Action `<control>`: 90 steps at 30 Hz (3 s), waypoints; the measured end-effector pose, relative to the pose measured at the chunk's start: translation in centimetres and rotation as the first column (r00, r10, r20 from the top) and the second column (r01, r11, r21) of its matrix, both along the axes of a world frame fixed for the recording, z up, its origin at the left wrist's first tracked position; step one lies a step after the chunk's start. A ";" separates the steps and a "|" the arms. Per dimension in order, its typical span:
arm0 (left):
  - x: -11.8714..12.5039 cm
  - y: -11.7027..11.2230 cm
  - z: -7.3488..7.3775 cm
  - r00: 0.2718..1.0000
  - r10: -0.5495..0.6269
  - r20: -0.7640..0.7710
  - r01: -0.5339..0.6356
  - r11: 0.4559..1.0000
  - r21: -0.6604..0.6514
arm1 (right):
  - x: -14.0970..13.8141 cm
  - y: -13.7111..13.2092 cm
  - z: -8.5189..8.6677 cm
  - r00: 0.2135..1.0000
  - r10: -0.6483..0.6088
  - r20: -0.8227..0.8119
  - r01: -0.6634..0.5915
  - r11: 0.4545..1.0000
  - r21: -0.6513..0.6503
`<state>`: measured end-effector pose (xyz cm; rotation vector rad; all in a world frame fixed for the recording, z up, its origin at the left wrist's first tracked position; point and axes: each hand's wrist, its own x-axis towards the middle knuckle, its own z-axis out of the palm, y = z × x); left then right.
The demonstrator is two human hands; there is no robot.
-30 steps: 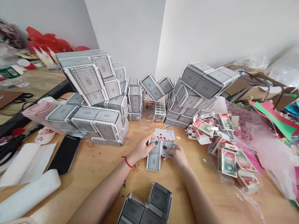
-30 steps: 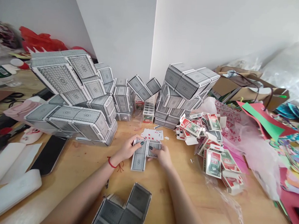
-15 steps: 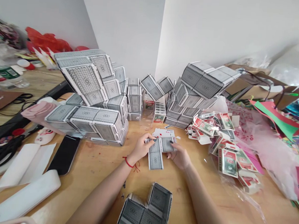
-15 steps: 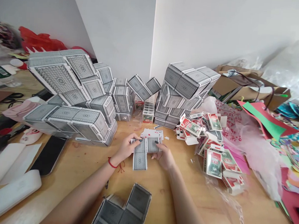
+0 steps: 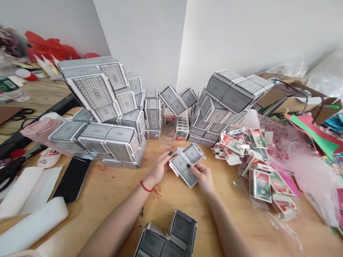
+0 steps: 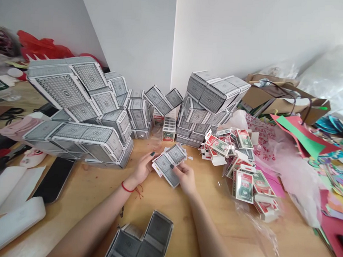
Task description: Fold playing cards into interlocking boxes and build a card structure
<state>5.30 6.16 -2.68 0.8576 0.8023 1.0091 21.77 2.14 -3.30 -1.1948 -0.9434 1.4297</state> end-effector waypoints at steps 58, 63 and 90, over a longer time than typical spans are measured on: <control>-0.7 0.3 0.0 0.882 -0.180 -0.436 0.274 0.948 0.163 | 0.7 0.1 -0.8 0.994 -0.091 -0.067 0.092 0.996 -0.002; -1.3 0.4 0.7 0.835 -0.314 -0.452 0.394 0.914 0.092 | 0.6 0.0 -0.7 0.992 -0.071 -0.101 0.074 0.997 0.028; -0.8 1.0 -0.4 0.999 0.039 -0.011 -0.038 0.999 0.038 | 1.7 1.0 -1.0 0.613 -0.358 0.705 -0.001 0.891 0.453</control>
